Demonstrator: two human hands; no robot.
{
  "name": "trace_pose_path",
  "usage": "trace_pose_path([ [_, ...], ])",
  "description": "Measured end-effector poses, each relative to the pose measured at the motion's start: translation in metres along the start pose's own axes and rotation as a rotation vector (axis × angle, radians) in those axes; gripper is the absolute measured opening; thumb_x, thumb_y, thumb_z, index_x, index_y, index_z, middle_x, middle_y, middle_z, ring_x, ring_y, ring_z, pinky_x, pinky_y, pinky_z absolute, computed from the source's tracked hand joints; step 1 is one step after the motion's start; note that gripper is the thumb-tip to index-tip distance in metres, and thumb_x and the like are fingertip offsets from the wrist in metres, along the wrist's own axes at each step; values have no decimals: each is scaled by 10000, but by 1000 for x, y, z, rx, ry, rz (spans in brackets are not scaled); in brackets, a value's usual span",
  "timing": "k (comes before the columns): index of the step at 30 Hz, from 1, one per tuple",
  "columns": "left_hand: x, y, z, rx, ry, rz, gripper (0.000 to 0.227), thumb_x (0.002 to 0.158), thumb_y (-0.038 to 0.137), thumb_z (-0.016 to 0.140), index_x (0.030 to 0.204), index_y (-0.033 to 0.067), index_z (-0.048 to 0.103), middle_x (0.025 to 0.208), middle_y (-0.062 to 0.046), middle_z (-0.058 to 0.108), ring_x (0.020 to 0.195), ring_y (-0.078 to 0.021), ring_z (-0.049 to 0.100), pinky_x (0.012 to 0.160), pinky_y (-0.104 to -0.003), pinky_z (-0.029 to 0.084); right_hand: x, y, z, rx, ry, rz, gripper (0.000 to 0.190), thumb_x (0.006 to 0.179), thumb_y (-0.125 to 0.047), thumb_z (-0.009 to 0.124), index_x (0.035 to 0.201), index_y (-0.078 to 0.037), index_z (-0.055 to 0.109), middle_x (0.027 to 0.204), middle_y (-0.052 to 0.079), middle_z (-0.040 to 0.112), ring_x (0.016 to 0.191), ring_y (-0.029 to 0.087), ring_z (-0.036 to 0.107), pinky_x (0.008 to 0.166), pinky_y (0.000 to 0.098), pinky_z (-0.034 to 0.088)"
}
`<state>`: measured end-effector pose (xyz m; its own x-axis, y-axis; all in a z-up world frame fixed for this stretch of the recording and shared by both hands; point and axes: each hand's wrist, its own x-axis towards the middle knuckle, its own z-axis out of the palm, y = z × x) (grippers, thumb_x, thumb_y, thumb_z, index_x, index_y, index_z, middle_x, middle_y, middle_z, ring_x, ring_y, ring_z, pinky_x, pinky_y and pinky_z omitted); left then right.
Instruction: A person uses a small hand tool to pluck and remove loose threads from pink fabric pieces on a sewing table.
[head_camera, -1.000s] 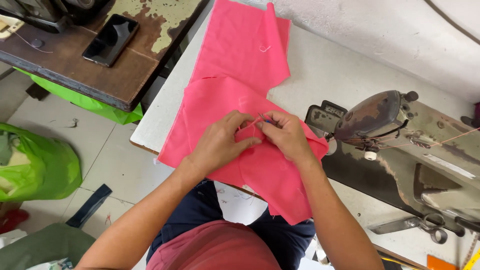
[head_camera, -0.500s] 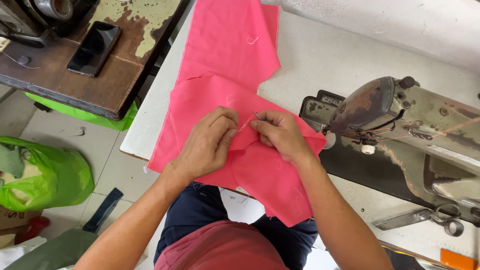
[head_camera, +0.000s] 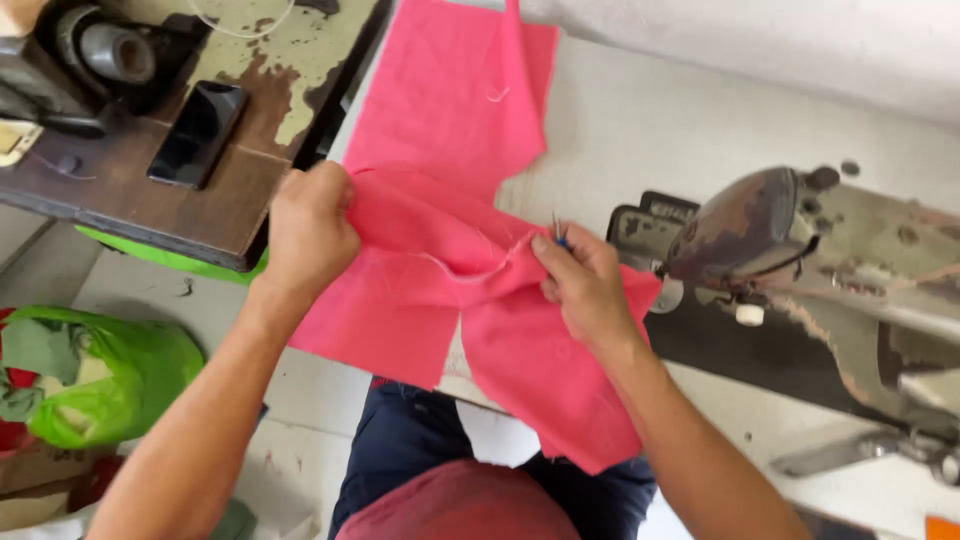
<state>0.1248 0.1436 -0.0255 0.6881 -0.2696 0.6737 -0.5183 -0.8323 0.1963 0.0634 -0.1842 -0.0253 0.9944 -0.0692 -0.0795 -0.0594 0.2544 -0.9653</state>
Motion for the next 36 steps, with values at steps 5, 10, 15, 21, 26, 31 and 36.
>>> trace_pose_path([
  [5, 36, 88, -34, -354, -32, -104, 299, 1089, 259, 543, 845, 106, 621, 794, -148, 624, 780, -417, 644, 720, -463, 490, 6, -14, 5, 10, -67, -118, 91, 964, -71, 668, 891, -19, 649, 625, -1, 393, 451, 56, 384, 404, 196, 314],
  [10, 28, 148, -17, -683, -151, -108, 246, 939, 222, 729, 1128, 70, 687, 1037, -138, 706, 903, -325, 723, 823, -469, 569, 5, -8, -1, 17, -88, -152, 92, 967, -55, 671, 899, 4, 655, 630, 4, 416, 449, 57, 401, 413, 202, 353],
  [15, 22, 149, 13, -436, -11, 106, 78, 941, 74, 672, 1012, 84, 705, 891, -62, 658, 854, -272, 694, 794, -380, 582, 1, -12, 3, 8, -112, -181, 110, 977, -53, 658, 901, 25, 659, 613, 14, 399, 445, 59, 401, 409, 201, 356],
  [21, 24, 148, 13, -579, 101, -52, 74, 902, 16, 643, 905, 89, 626, 750, -53, 549, 688, -255, 598, 631, -351, 539, 1, -6, 6, -59, -128, -173, 102, 958, -56, 677, 885, 14, 694, 582, 30, 450, 441, 64, 437, 405, 202, 358],
  [26, 34, 158, -10, -696, 51, -110, 49, 976, 55, 591, 982, 90, 625, 846, -70, 597, 732, -256, 616, 675, -373, 542, 1, -7, 7, -22, -118, -145, 100, 947, -53, 676, 885, 24, 690, 582, 25, 443, 434, 67, 442, 396, 206, 362],
  [31, 28, 159, -11, -745, -47, -208, 304, 898, 203, 809, 1074, 67, 603, 892, -113, 595, 760, -286, 635, 710, -433, 542, 2, -8, 5, -16, -114, -132, 105, 958, -61, 672, 895, 21, 689, 597, 11, 437, 435, 58, 437, 400, 196, 358],
  [36, 18, 161, 14, -740, -77, -237, 173, 939, 157, 757, 937, 88, 599, 810, -64, 559, 689, -257, 625, 647, -362, 540, -5, -19, 13, 15, -139, -111, 113, 948, -72, 693, 894, 26, 681, 590, 18, 430, 434, 62, 433, 396, 193, 347],
])
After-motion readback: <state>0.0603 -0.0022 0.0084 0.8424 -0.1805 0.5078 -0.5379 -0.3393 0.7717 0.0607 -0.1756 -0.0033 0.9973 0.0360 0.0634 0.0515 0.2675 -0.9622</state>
